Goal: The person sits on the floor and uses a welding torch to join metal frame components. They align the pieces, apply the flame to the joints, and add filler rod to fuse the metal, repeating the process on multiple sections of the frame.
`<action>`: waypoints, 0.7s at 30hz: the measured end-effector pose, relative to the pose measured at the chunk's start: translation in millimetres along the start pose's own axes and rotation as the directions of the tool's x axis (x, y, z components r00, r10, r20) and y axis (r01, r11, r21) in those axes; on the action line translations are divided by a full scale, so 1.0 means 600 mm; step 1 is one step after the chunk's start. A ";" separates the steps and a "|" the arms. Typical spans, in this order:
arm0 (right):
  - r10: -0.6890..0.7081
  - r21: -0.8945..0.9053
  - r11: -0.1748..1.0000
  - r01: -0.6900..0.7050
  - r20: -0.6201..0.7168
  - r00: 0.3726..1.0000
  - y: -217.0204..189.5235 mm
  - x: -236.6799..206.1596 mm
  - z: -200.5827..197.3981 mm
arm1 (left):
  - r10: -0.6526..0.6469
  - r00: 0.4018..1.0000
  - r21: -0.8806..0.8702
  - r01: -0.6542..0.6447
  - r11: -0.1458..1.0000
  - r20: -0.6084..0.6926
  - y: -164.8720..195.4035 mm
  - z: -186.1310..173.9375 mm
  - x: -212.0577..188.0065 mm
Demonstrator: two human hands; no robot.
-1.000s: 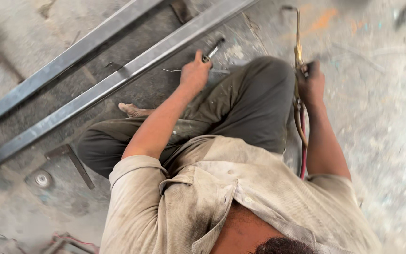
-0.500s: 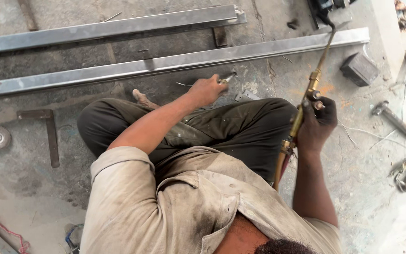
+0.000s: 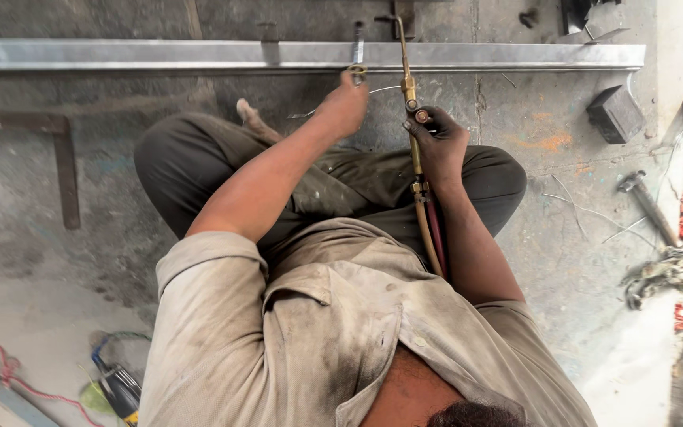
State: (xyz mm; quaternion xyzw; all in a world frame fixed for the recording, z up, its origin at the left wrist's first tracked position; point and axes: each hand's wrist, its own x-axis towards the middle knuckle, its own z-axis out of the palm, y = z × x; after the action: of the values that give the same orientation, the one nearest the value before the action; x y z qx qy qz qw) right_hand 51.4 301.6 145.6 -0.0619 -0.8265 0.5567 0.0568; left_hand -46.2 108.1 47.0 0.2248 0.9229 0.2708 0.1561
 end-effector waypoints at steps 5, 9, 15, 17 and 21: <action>0.005 -0.114 0.994 -0.001 0.035 0.999 0.015 -0.011 0.006 | -0.005 1.000 -0.050 0.005 0.999 -0.005 0.021 0.023 0.016; 0.036 -0.130 0.991 -0.032 0.025 0.999 0.016 -0.013 0.002 | 0.000 1.000 -0.043 0.000 0.999 0.001 0.031 0.018 0.022; 0.008 -0.077 0.997 -0.005 0.037 0.999 0.023 -0.011 0.006 | -0.007 1.000 -0.046 0.006 0.999 -0.028 0.023 0.016 0.018; 0.006 -0.044 0.999 -0.004 0.043 0.999 0.024 -0.011 0.005 | -0.004 0.999 -0.060 0.002 0.998 -0.035 0.023 0.012 0.018; 0.028 -0.015 1.000 -0.027 0.033 0.999 0.015 -0.010 0.006 | -0.061 0.998 -0.072 0.063 0.995 0.034 0.034 -0.007 0.016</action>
State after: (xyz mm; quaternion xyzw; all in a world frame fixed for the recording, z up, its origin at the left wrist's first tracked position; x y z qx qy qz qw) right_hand 56.8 300.7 135.7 -0.0644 -0.8304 0.5523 0.0352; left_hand -49.3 126.3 60.3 0.1943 0.9164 0.2958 0.1871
